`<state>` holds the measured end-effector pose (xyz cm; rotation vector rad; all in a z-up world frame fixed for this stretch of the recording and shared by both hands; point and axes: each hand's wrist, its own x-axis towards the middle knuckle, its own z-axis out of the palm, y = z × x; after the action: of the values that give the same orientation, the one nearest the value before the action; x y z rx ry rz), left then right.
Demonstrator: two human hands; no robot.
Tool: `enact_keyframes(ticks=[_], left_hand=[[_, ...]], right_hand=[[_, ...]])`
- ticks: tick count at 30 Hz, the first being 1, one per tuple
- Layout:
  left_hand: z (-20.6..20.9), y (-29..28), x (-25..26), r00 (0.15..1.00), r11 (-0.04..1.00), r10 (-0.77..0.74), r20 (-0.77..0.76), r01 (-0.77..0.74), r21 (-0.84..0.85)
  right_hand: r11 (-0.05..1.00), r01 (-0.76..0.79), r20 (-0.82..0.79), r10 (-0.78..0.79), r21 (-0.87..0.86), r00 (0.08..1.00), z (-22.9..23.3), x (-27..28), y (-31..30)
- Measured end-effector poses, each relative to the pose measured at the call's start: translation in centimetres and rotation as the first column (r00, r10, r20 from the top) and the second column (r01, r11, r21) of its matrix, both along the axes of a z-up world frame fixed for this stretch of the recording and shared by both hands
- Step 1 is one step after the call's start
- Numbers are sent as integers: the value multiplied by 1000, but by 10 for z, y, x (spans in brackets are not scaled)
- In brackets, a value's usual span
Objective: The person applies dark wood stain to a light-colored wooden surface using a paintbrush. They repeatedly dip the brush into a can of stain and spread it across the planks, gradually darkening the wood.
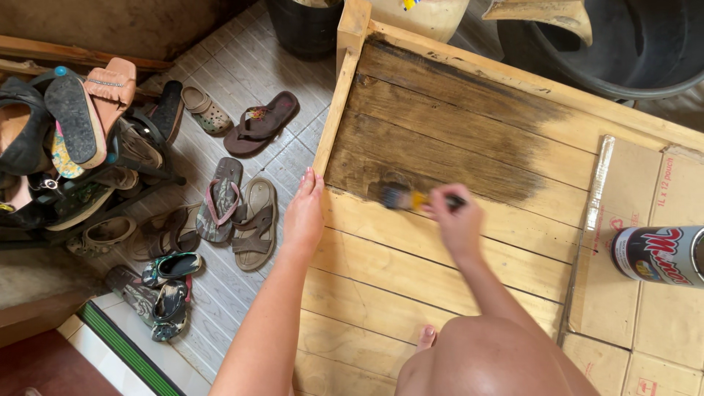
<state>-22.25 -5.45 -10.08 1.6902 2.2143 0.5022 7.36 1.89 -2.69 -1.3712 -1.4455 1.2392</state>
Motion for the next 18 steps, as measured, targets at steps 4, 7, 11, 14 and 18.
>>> enact_keyframes(ticks=[4,7,11,14,18], left_hand=[[1,-2,2,999,999,33,42,-34,34],[3,1,3,999,998,21,36,-23,53],[7,0,0,999,1000,28,39,-29,5],[8,6,0,998,999,33,44,-34,12],[6,2,1,998,999,47,48,-48,22]], right_hand=[[990,56,250,-88,131,964,19,16,5],[999,40,-217,-36,10,975,15,1,14],[1000,-8,33,8,15,999,17,-3,20],[994,-2,292,-29,108,956,31,15,28],[994,7,131,-21,108,991,33,17,33]])
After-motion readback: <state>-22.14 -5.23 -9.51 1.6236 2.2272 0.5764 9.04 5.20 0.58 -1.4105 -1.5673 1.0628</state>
